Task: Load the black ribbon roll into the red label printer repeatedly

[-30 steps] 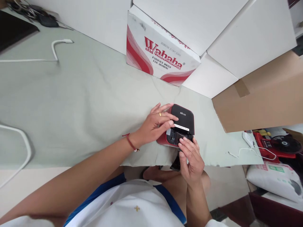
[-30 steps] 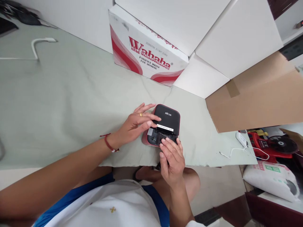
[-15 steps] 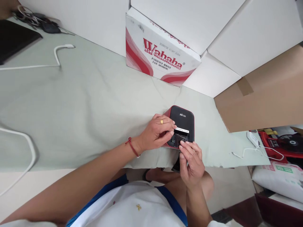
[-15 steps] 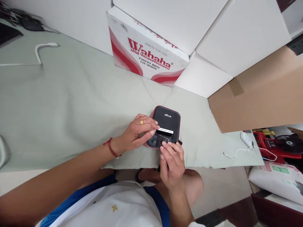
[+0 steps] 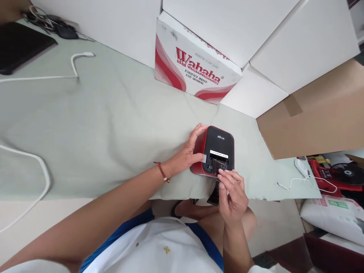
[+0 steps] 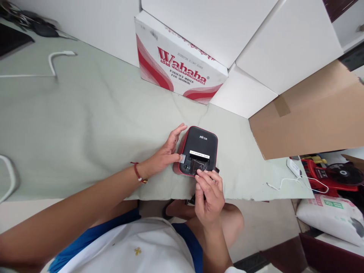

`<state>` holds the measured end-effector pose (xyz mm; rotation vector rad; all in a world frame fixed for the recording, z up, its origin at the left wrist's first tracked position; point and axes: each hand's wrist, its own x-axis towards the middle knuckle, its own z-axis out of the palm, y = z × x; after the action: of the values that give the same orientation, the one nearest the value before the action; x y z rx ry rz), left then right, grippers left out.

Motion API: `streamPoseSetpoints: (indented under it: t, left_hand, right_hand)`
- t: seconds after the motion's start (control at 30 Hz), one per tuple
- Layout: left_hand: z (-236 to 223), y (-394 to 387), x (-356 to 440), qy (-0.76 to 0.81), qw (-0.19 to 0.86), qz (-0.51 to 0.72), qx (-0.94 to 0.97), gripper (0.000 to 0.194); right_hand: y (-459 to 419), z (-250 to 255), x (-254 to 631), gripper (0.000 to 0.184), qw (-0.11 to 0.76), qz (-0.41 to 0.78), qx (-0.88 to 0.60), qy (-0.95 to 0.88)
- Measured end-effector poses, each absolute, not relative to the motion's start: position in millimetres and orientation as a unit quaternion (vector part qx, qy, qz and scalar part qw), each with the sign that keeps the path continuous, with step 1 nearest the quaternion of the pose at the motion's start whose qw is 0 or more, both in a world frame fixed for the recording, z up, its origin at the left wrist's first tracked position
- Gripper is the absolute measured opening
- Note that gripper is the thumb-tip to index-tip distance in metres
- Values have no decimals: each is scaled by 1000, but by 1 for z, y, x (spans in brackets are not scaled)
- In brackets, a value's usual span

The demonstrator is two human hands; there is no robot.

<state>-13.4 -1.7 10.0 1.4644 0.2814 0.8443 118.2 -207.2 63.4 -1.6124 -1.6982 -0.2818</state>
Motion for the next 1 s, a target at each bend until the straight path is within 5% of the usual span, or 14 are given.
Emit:
streamPoseSetpoints:
  t: [0.23, 0.4, 0.47, 0.6, 0.7, 0.87, 1.0]
  left_hand:
    - [3, 0, -14, 102, 684, 329, 643, 103]
    - [-1, 4, -14, 91, 671, 336, 655, 95]
    - [-1, 5, -12, 88, 680, 335, 646, 95]
    - [1, 7, -7, 93, 696, 336, 628, 96]
    - [2, 7, -5, 107, 699, 329, 625, 96]
    - [3, 6, -5, 109, 702, 331, 621, 96]
    - [7, 3, -8, 103, 693, 342, 626, 93]
  right_hand:
    - [-198, 78, 124, 42, 381, -104, -629, -669]
    - [-156, 112, 152, 22, 337, -16, -713, -614]
    - [-129, 126, 163, 23, 246, 45, -754, -607]
    - [-77, 145, 168, 39, -66, 128, -771, -621]
    - [-56, 150, 161, 36, -155, 145, -754, -621]
    - [-70, 152, 152, 36, -130, 109, -780, -602]
    - [-134, 170, 165, 37, 88, 90, -804, -582]
